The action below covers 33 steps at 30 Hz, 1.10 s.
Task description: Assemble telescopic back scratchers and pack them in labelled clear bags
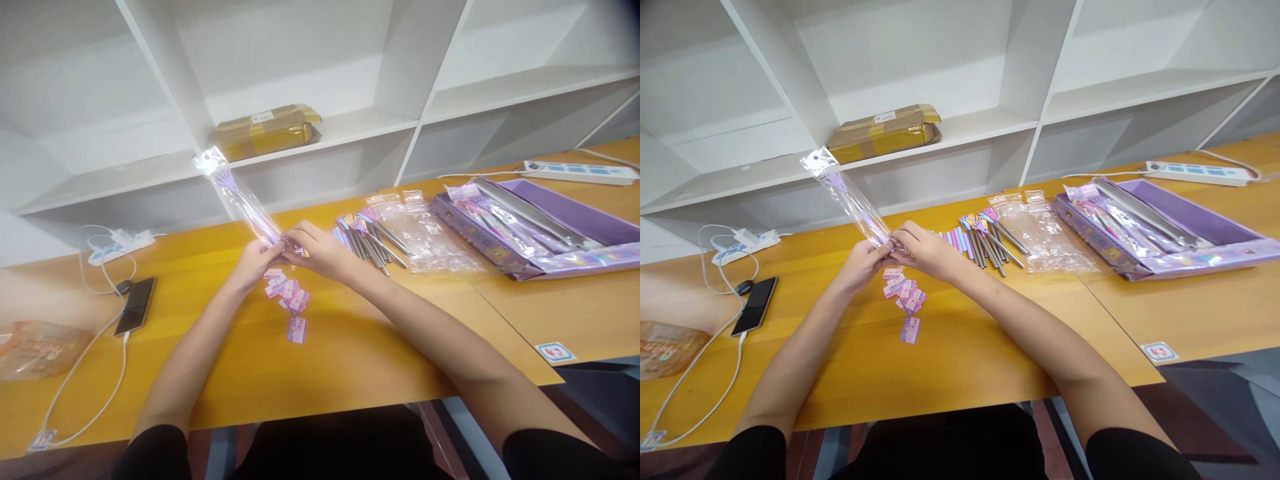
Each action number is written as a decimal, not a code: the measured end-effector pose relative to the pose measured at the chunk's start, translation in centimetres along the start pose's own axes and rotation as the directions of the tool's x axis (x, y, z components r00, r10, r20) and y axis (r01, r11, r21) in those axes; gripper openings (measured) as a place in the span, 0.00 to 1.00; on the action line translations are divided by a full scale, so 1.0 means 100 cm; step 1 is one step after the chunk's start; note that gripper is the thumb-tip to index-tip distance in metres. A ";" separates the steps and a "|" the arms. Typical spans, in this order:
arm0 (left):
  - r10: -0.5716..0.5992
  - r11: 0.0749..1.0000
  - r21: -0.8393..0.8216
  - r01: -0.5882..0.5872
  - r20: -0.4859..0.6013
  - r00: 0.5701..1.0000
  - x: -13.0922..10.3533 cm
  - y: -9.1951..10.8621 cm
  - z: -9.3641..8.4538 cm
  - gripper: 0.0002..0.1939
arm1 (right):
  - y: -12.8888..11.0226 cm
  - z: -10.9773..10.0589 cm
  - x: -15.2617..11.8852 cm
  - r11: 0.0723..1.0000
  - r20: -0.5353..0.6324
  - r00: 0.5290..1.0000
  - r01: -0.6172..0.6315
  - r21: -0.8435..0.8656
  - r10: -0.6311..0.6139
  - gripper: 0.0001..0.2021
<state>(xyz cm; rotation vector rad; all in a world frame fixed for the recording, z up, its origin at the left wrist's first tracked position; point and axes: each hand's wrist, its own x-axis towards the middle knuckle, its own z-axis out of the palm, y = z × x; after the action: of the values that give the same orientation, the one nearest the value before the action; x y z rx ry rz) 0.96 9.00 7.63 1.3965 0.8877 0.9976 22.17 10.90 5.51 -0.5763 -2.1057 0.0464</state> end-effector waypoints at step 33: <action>0.013 0.998 -0.057 -0.007 0.097 0.995 -0.007 0.008 0.003 0.28 | -0.014 -0.026 0.010 0.991 -0.042 0.999 -0.024 0.133 0.030 0.09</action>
<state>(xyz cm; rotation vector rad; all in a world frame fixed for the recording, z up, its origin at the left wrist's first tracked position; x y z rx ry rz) 0.99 8.14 8.43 1.3911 0.7755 0.9471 23.24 9.56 8.11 -0.5211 -2.0350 0.1860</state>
